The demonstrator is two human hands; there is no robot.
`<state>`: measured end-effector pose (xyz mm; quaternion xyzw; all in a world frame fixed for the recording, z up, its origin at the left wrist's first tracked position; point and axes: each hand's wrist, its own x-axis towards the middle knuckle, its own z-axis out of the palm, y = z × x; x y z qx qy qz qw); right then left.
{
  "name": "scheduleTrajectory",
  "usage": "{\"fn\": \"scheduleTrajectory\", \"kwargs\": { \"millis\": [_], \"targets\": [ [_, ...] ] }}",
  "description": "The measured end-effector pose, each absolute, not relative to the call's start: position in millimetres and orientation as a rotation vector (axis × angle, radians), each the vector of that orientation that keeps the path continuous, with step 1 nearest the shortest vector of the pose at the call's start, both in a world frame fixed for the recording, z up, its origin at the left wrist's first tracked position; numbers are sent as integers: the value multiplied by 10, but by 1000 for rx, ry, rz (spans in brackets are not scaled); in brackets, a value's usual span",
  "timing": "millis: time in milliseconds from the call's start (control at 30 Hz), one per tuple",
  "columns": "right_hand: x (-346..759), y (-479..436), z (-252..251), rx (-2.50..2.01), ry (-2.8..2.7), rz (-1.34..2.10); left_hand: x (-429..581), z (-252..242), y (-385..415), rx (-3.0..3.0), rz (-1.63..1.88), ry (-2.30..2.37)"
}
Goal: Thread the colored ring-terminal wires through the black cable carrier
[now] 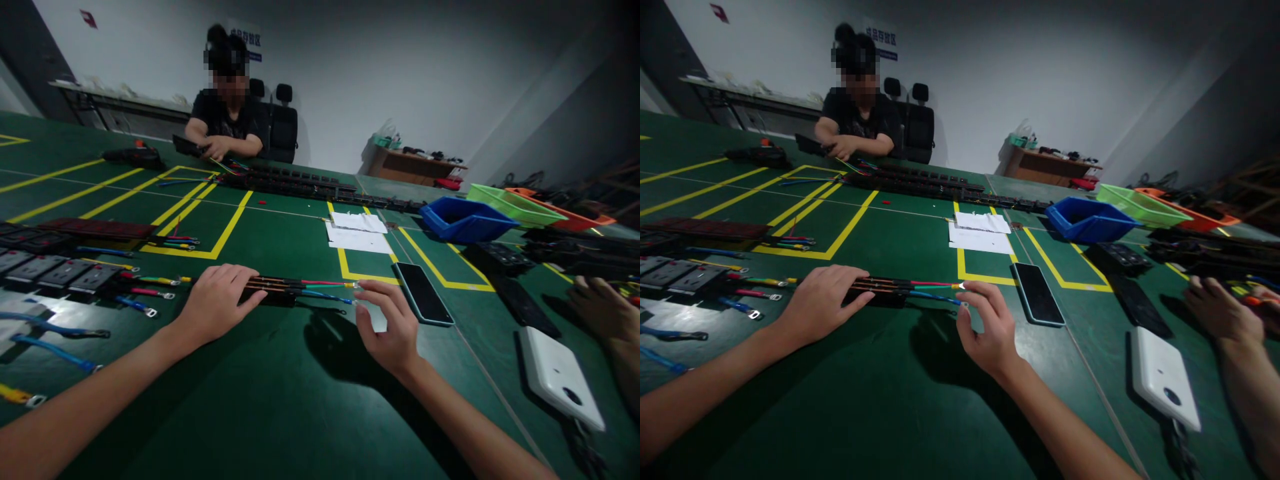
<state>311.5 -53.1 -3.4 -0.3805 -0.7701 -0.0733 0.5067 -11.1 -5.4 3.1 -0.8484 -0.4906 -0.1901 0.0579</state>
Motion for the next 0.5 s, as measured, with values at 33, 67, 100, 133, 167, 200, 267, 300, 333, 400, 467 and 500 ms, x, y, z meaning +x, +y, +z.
{"fn": "scheduleTrajectory", "kwargs": {
  "millis": [33, 67, 100, 133, 167, 200, 267, 300, 333, 400, 467, 500],
  "targets": [
    [3105, -547, -24, -882, -1867, -195, -112, 30, -53, -2570, -574, -1488],
    [3096, -559, -16, -850, -1874, -212, -112, 30, -52, -2570, -572, -1489],
    [3090, -567, -11, -825, -1879, -224, -113, 31, -51, -2569, -572, -1490],
    [3089, -568, -9, -815, -1883, -226, -113, 32, -51, -2569, -574, -1491],
    [3093, -563, -11, -822, -1882, -223, -113, 34, -50, -2570, -576, -1492],
    [3101, -552, -16, -848, -1875, -218, -113, 35, -50, -2571, -579, -1495],
    [3129, -519, -36, -939, -1834, -223, -114, 37, -49, -2575, -585, -1499],
    [3146, -499, -50, -997, -1802, -229, -115, 36, -50, -2577, -588, -1498],
    [3162, -481, -67, -1059, -1769, -232, -115, 35, -51, -2578, -589, -1496],
    [3190, -449, -107, -1192, -1729, -204, -116, 32, -53, -2572, -589, -1496],
    [3208, -427, -148, -1316, -1734, -133, -115, 32, -56, -2569, -586, -1496],
    [3214, -421, -165, -1355, -1744, -91, -115, 34, -58, -2569, -583, -1496]
  ]
}}
